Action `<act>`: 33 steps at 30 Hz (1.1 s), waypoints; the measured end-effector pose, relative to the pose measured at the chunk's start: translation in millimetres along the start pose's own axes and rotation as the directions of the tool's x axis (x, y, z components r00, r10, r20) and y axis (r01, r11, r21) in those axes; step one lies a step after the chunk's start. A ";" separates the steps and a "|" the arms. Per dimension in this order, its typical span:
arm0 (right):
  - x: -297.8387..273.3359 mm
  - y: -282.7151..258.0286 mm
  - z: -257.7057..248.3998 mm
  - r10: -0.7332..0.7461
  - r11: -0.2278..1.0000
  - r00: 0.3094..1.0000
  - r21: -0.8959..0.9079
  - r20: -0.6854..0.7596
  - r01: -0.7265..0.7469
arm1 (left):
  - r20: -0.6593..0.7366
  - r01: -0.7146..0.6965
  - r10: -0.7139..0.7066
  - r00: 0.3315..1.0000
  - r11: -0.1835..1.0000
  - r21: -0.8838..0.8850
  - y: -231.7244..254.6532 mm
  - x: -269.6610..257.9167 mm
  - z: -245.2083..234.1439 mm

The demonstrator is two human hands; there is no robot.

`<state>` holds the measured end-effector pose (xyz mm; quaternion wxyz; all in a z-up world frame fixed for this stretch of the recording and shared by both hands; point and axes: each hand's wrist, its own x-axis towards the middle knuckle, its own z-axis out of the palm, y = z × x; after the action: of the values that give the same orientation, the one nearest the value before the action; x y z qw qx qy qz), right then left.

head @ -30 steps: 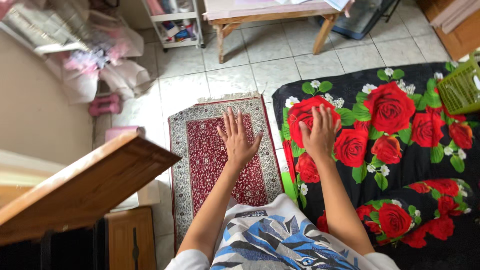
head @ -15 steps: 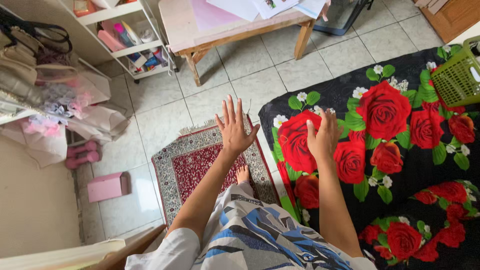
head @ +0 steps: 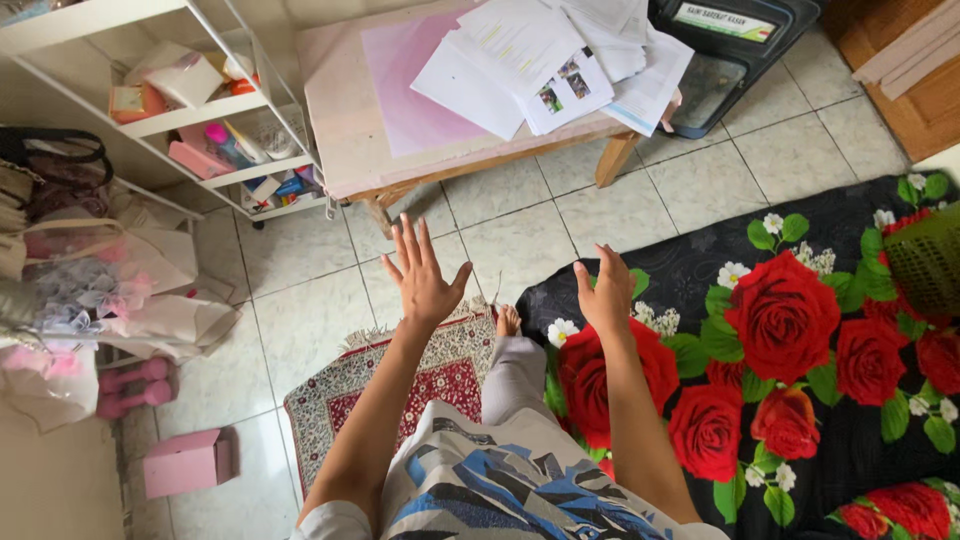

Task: The person sorts through a large stack of papers on a table, aligning and stacking them by hand, and then places the organized documents into a wooden cabinet drawer.

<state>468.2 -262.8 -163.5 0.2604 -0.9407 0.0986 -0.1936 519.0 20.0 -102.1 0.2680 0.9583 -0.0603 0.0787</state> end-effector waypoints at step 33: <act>560.8 123.7 347.7 0.475 0.869 0.741 -0.119 0.475 -0.481 | 0.865 0.299 -0.183 0.468 0.953 0.041 -136.6 565.8 289.6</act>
<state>1110.0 -370.8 -327.8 0.3228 -0.8999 0.2661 0.1235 1129.5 -57.1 -311.8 0.2660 0.8510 -0.0539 -0.4495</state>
